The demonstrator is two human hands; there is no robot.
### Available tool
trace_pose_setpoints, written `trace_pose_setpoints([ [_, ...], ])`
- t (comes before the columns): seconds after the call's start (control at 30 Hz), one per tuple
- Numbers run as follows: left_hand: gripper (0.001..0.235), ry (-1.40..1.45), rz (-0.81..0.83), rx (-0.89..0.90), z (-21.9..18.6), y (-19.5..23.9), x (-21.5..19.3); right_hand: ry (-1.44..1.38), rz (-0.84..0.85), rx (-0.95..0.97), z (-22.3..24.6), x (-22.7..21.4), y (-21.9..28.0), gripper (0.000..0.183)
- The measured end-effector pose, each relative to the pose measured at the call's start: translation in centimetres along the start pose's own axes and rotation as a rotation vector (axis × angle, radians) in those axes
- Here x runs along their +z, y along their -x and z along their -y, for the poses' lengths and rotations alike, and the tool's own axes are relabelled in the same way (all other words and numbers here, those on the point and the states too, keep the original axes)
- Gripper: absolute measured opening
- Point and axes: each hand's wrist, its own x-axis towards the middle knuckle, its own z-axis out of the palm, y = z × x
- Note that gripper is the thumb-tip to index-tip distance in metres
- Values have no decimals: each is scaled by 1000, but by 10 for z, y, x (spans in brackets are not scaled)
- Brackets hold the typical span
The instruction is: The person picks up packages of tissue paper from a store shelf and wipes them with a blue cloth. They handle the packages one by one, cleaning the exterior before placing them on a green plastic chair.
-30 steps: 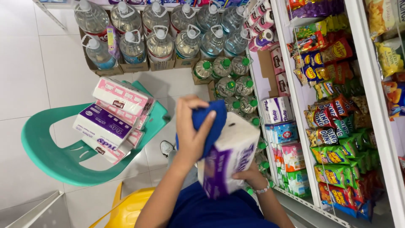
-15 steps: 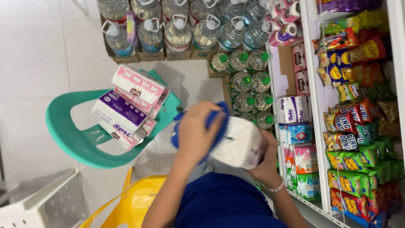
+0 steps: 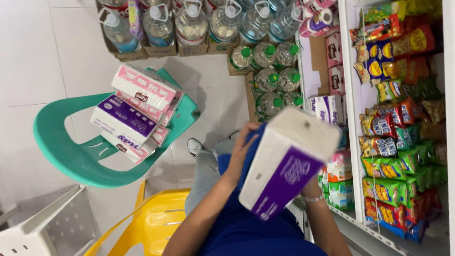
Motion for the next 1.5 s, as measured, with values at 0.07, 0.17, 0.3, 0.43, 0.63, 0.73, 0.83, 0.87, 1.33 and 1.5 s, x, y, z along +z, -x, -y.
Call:
trace_pose_setpoints([
  [0.07, 22, -109, -79, 57, -9, 6, 16, 63, 11, 85, -16, 0, 5, 70],
  [0.17, 35, -432, -109, 269, -20, 16, 36, 43, 16, 134, -2, 1, 4, 67],
  [0.3, 36, -906, 165, 656, -42, -1, 53, -152, 11, 147, 17, 5, -11, 70],
  [0.43, 28, -1024, 79, 563, -58, -26, 67, -363, 14, 181, 24, 14, -8, 74],
  [0.63, 41, -1162, 237, 406, -46, -1, 95, -678, -19, 181, 24, 15, -38, 79],
  [0.73, 52, -1181, 401, 256, -24, 17, 78, -842, -38, 192, 18, 15, -46, 82],
  [0.83, 52, -1125, 333, 183, 11, 12, 53, -999, -48, 207, 17, 9, -53, 85],
  [0.87, 50, -1060, 164, 261, 19, 7, 49, -1055, -56, 218, 17, 8, -50, 86],
  [1.33, 119, -642, 173, 41, 74, -24, 33, -1742, -156, 255, 24, 6, -82, 101],
  [1.5, 121, -377, -258, -117, 80, -42, 14, -1446, -340, 422, 40, 23, -74, 83],
])
